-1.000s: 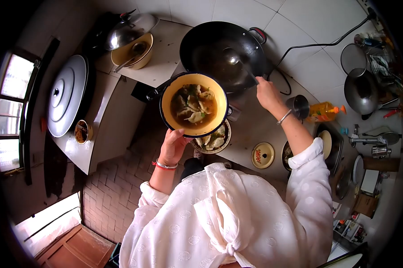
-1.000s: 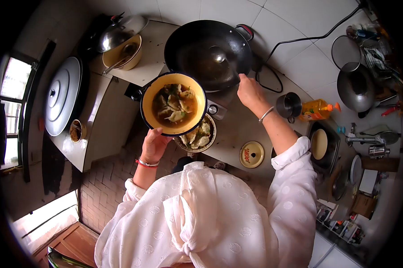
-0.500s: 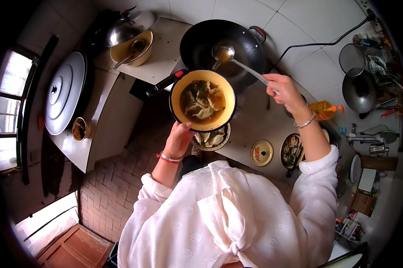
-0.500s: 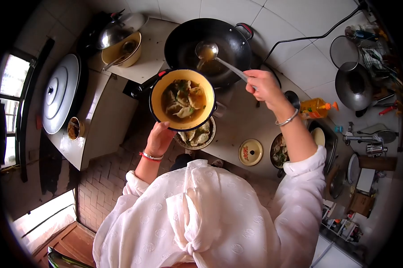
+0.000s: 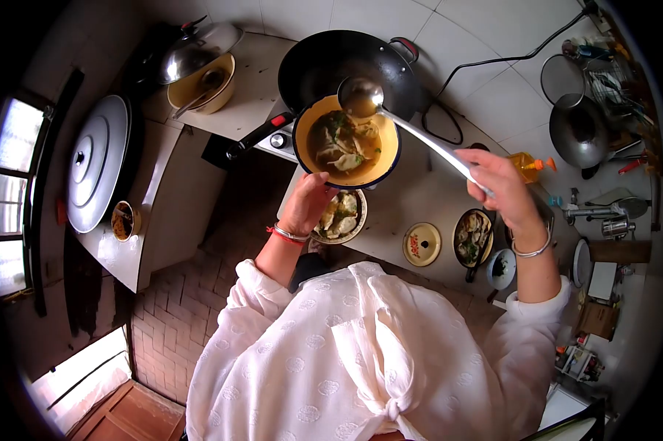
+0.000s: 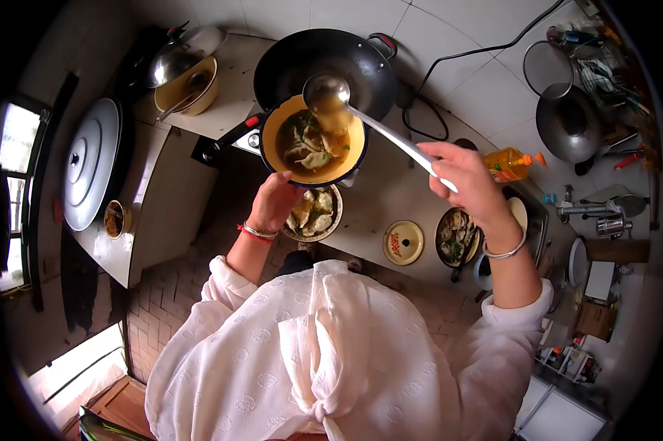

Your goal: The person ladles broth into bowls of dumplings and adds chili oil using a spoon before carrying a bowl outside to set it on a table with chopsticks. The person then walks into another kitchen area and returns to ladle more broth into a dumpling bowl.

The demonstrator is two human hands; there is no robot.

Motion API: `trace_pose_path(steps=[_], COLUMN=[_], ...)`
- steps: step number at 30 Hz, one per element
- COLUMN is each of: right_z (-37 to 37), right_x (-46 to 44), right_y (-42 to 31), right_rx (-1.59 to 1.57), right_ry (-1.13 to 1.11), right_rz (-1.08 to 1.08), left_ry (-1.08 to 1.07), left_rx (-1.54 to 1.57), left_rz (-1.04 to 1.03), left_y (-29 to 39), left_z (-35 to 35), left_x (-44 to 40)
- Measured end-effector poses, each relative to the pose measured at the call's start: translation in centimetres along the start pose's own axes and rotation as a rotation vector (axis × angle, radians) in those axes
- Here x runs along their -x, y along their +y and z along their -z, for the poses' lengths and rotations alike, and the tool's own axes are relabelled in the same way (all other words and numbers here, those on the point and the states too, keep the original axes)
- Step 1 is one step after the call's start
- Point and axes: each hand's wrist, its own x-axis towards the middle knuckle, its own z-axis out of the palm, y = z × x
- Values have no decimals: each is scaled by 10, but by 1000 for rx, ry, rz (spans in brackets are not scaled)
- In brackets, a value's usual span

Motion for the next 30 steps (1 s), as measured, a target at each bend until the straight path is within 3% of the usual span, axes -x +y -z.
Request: trace_pose_path(steps=[2, 6, 9, 10, 13, 15, 17, 20, 23, 30], right_z=[-3, -14, -8, -3, 12, 21, 33, 18, 9, 16], right_x=[5, 24, 23, 17, -17, -54, -109, -157, -181, -204], right_y=[16, 18, 22, 28, 34, 45, 81, 109, 124, 152], right_rx=[151, 646, 616, 479, 147, 125, 389, 1197, 1471, 1473], right_ry=[33, 170, 236, 226, 203, 219, 226, 517, 526, 456], right_rz=[51, 380, 408, 418, 211, 151, 391, 554, 603, 702], left_ry=[-2, 30, 20, 16, 3, 23, 81, 90, 90, 120], left_rx=[2, 5, -1, -3, -62, -12, -58, -109, -98, -98], left_rz=[3, 8, -17, -21, -27, 4, -50, -99, -134, -122], left_y=[-3, -7, -2, -1, 2, 15, 25, 49, 55, 38], left_z=[-2, -7, -12, -11, 17, 12, 22, -8, -12, -23], left_x=[-3, -5, -2, 0, 2, 10, 14, 23, 36, 68])
